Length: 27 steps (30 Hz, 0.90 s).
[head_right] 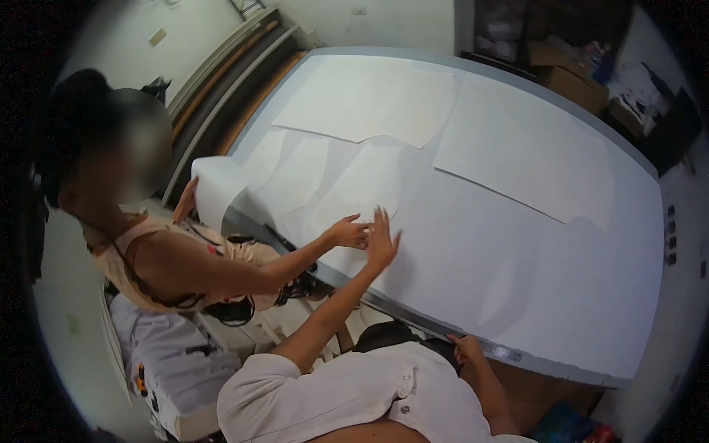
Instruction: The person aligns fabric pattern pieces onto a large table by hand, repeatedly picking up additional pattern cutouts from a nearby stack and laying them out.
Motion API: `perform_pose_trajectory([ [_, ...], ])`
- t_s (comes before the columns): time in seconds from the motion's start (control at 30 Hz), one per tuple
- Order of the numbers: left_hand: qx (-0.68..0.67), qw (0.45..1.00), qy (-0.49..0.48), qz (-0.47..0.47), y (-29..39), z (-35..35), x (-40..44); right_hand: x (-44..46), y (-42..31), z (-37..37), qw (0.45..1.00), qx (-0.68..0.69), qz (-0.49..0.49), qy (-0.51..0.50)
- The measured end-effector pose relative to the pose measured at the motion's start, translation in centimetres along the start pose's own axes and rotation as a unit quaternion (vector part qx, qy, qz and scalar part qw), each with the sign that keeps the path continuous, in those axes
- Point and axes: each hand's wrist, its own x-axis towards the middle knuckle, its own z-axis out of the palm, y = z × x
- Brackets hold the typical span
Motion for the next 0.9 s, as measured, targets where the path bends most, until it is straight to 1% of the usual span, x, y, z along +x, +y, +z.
perform_pose_trajectory([
  [0.03, 0.028, 0.999, 0.021, -0.004, -0.5, 1.4, 1.6, -0.6, -0.1, -0.2, 1.0, -0.024, -0.018, 0.0],
  [0.07, 0.086, 0.996, 0.023, -0.018, -2.4, 3.7, 2.0, -1.5, -1.0, -0.4, 0.998, -0.049, -0.034, 0.0],
  [0.13, 0.2, 0.979, 0.02, -0.048, -6.0, 8.2, 2.6, -0.7, -1.3, 0.0, 0.999, 0.0, -0.046, 0.002],
  [0.23, 0.11, 0.991, 0.023, -0.068, -11.5, 13.4, 2.6, 0.8, 0.6, 0.5, 0.986, 0.089, -0.134, 0.038],
  [0.27, 0.127, 0.989, 0.032, -0.069, -10.6, 14.2, 2.6, 1.1, 2.9, -0.1, 0.969, 0.048, -0.228, 0.082],
  [0.3, 0.153, 0.984, 0.059, -0.073, -9.0, 14.1, 2.3, 1.5, 5.3, -0.8, 0.939, 0.002, -0.316, 0.136],
  [0.33, 0.194, 0.972, 0.099, -0.089, -7.1, 14.1, 1.9, -1.5, 4.7, -1.8, 0.956, 0.157, -0.218, 0.121],
  [0.4, 0.259, 0.938, 0.15, -0.175, -1.9, 13.6, 2.1, -3.2, 8.4, -4.2, 0.934, 0.223, -0.205, 0.187],
  [0.43, 0.335, 0.899, 0.076, -0.272, 3.1, 12.5, 2.7, -3.8, 10.3, -5.6, 0.923, 0.245, -0.207, 0.213],
  [0.47, 0.291, 0.923, 0.092, -0.237, 6.0, 11.3, 3.5, -4.7, 11.6, -6.4, 0.91, 0.269, -0.208, 0.238],
  [0.5, 0.237, 0.946, 0.168, -0.142, 7.9, 12.2, 3.2, -6.3, 13.7, -7.4, 0.892, 0.293, -0.199, 0.28],
  [0.53, 0.178, 0.968, 0.173, -0.045, 11.3, 13.1, 0.9, -8.1, 16.7, -7.9, 0.871, 0.319, -0.185, 0.325],
  [0.57, 0.187, 0.972, 0.141, -0.004, 15.1, 14.0, -2.3, -9.6, 20.3, -8.2, 0.844, 0.345, -0.173, 0.372],
  [0.63, 0.158, 0.986, -0.017, 0.057, 26.3, 14.7, -10.7, -13.3, 28.1, -7.9, 0.774, 0.406, -0.131, 0.469],
  [0.67, 0.104, 0.977, -0.036, 0.185, 30.1, 16.2, -14.2, -15.1, 31.1, -7.5, 0.736, 0.433, -0.106, 0.51],
  [0.7, -0.041, 0.932, -0.015, 0.359, 35.4, 15.6, -16.8, -16.8, 33.5, -7.1, 0.696, 0.458, -0.081, 0.547],
  [0.73, -0.255, 0.852, -0.226, 0.398, 40.3, 14.8, -19.5, -18.3, 35.7, -6.4, 0.659, 0.48, -0.059, 0.577],
  [0.77, -0.243, 0.784, -0.241, 0.518, 45.5, 12.0, -21.6, -19.3, 37.6, -5.7, 0.625, 0.499, -0.04, 0.599],
  [0.8, -0.226, 0.701, -0.249, 0.628, 49.7, 9.9, -23.7, -19.9, 39.1, -5.0, 0.594, 0.524, -0.025, 0.611],
  [0.83, -0.282, 0.656, -0.258, 0.651, 53.1, 8.4, -26.0, -19.6, 40.5, -4.2, 0.564, 0.55, -0.016, 0.616],
  [0.87, -0.286, 0.641, -0.26, 0.664, 55.1, 8.9, -27.1, -17.8, 42.5, -3.6, 0.534, 0.584, -0.026, 0.611],
  [0.9, -0.293, 0.608, -0.328, 0.661, 57.1, 9.7, -28.3, -15.9, 44.5, -3.0, 0.501, 0.616, -0.036, 0.607],
])
